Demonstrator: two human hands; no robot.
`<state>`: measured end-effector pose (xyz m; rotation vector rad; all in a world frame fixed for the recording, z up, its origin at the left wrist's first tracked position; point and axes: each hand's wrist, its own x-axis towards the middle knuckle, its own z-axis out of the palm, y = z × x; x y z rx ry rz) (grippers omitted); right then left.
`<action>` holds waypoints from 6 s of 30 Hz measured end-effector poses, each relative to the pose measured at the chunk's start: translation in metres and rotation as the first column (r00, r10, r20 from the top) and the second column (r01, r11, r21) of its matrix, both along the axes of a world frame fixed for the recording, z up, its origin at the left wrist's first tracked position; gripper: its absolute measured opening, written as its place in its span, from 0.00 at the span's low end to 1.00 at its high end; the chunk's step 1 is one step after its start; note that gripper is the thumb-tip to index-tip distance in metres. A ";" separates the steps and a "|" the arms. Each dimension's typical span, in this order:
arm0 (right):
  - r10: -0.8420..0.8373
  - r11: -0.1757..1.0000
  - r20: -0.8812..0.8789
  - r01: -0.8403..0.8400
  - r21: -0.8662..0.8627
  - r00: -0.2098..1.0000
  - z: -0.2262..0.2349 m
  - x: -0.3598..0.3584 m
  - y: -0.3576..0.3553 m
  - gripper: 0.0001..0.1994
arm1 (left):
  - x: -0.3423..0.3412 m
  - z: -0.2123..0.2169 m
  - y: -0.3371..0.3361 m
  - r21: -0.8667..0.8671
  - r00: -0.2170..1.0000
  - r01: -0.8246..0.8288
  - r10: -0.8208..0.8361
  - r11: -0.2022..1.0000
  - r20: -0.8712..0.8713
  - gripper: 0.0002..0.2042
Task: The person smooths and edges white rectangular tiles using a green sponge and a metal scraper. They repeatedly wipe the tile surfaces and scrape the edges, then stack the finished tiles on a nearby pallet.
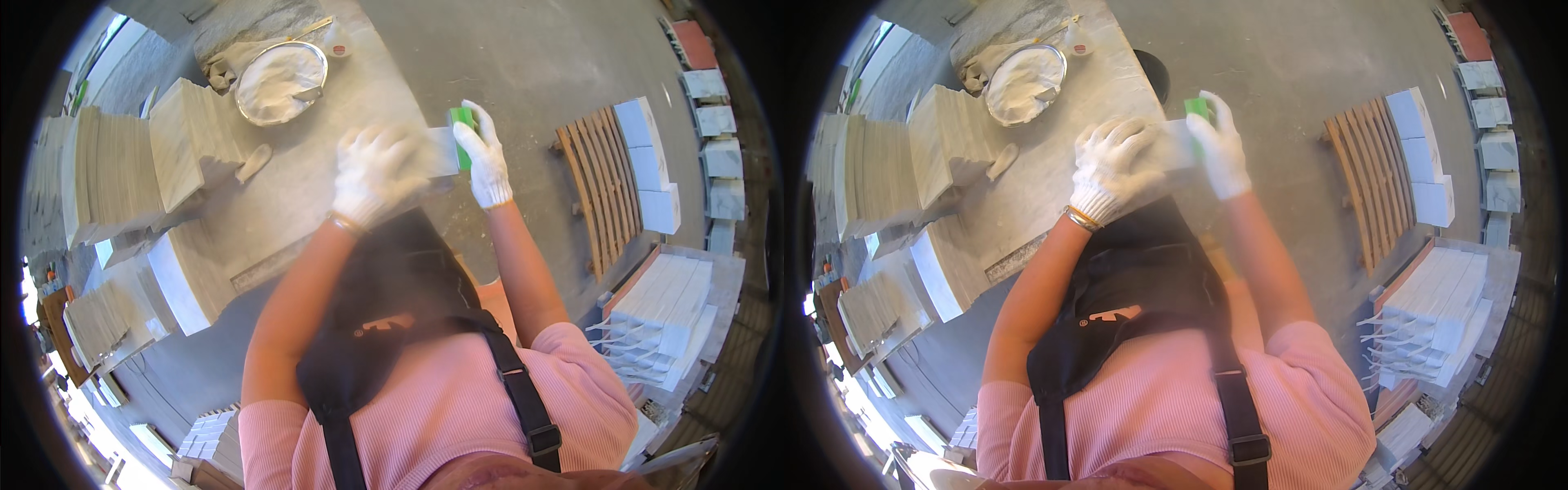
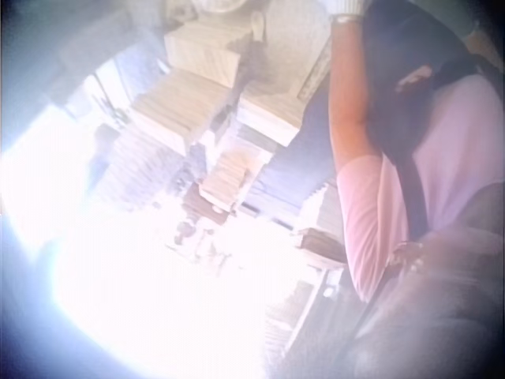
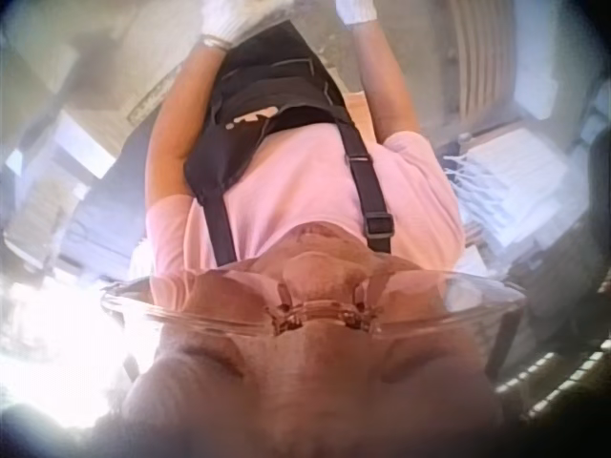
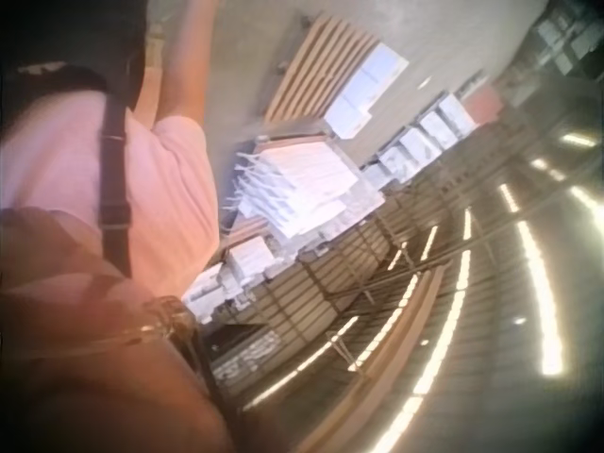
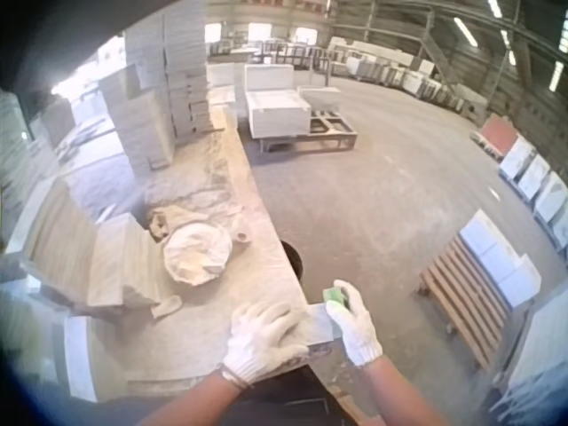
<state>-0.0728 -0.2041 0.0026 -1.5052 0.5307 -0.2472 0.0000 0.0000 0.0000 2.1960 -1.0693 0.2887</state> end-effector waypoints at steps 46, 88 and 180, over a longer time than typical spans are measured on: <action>0.035 0.940 0.021 -0.025 -0.339 0.999 -0.028 0.030 -0.025 0.29 | -0.001 0.004 -0.002 -0.031 0.999 -0.001 0.002 1.000 0.037 0.24; 0.479 0.117 -0.298 -0.396 -0.911 0.826 0.071 0.159 0.047 0.14 | -0.001 -0.027 -0.008 0.119 0.999 -0.043 0.045 0.992 -0.021 0.23; 0.324 0.912 -0.178 -0.357 -0.203 0.929 0.011 -0.063 -0.049 0.09 | -0.006 0.008 -0.003 0.049 0.999 -0.039 0.041 0.998 -0.028 0.33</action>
